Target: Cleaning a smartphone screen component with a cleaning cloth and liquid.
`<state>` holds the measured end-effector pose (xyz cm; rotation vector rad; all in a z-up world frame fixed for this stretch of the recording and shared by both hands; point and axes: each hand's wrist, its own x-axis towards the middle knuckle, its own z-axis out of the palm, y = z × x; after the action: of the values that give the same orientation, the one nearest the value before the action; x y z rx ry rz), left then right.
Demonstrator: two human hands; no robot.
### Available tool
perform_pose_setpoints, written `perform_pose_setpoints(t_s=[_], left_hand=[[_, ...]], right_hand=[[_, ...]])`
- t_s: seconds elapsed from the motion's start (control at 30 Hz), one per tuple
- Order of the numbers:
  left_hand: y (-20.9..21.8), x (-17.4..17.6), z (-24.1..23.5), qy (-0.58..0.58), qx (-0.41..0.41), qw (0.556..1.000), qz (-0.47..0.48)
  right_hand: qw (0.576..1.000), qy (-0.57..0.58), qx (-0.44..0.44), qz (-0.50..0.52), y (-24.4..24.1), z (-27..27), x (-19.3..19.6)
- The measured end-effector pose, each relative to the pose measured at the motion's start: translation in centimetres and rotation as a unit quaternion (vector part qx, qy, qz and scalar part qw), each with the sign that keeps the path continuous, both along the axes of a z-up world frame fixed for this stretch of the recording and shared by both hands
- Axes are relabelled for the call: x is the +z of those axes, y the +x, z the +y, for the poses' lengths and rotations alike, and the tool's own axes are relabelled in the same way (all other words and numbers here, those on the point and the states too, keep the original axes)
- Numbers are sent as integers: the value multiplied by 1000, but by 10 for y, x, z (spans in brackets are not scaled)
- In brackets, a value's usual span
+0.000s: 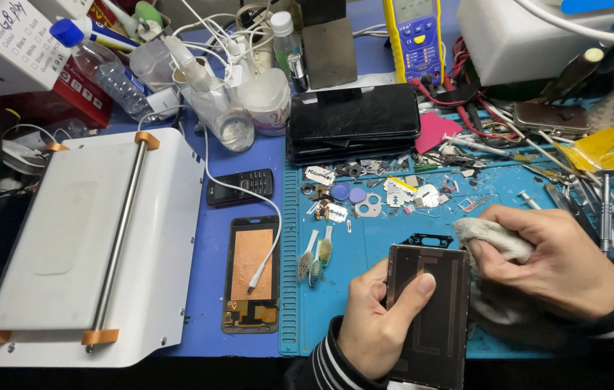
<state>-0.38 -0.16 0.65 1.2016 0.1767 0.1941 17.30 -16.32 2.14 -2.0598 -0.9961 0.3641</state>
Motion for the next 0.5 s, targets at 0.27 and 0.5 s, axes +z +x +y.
perform_pose_setpoints(t_s=[0.27,0.5], left_hand=[[1,-4,4,-8,44,999,-10],[0,-9,5,-26,143,989,-20]], right_hand=[[985,-9,-136,-104,-36,14,15],[987,56,-150,34,-37,1,15]])
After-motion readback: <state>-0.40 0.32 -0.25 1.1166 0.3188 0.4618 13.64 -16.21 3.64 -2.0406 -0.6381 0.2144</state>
